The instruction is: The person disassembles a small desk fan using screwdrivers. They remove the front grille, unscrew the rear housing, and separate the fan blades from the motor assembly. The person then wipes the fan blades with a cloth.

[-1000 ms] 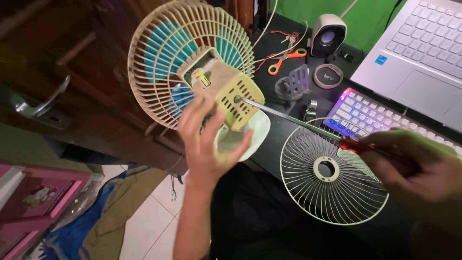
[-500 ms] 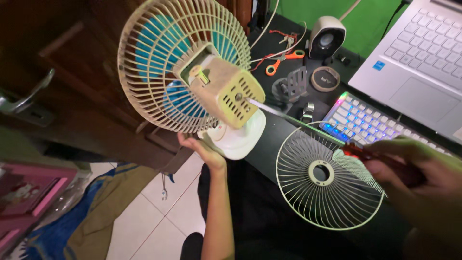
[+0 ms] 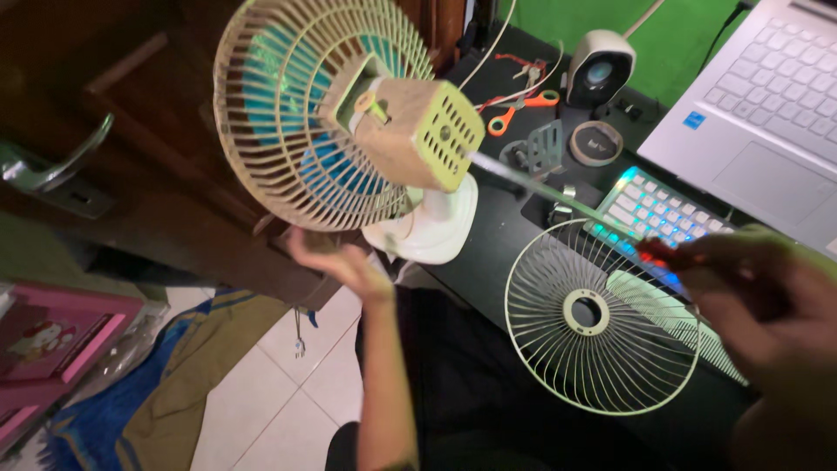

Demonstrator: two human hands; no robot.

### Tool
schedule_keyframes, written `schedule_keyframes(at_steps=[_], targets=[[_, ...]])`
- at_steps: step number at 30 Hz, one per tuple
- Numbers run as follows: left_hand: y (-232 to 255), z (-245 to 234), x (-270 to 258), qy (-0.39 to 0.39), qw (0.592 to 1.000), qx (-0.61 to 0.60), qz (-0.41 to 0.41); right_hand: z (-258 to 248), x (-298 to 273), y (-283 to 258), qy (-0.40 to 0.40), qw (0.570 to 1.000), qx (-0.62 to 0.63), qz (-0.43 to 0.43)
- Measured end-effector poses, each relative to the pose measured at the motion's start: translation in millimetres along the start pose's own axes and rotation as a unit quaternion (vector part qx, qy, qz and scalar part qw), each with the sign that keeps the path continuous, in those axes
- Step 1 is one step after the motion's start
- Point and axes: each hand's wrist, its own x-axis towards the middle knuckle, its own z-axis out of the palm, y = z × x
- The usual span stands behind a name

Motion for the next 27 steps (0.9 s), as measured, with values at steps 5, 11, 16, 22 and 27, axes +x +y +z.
schedule_keyframes(at_steps=[5, 11, 16, 22, 27], targets=[[-50.0, -77.9, 37.9, -0.037, 0.99, 0.109, -0.078, -14.6, 5.2, 40.9, -0.013, 0.999, -0.05, 0.018], [-97.9, -153.2, 8.7, -0.297, 0.81, 0.466, -0.197, -0.3, 40.3, 122.9, -0.06, 0.986, -0.152, 0.021], [-81.9, -162.6, -8.6, -0.407, 0.662, 0.494, -0.39, 12.6, 63.2, 154.3, -0.054, 0.981, -0.184, 0.015], [-7.6, -149.7, -5.7, -0.405, 0.741, 0.408, -0.348, 21.6, 65.3, 159.2, -0.067, 0.98, -0.186, 0.009], [50.0, -113.6, 17.8, -0.342, 0.823, 0.358, -0.279, -0.7, 36.5, 141.2, -0.063, 0.986, -0.156, -0.006]])
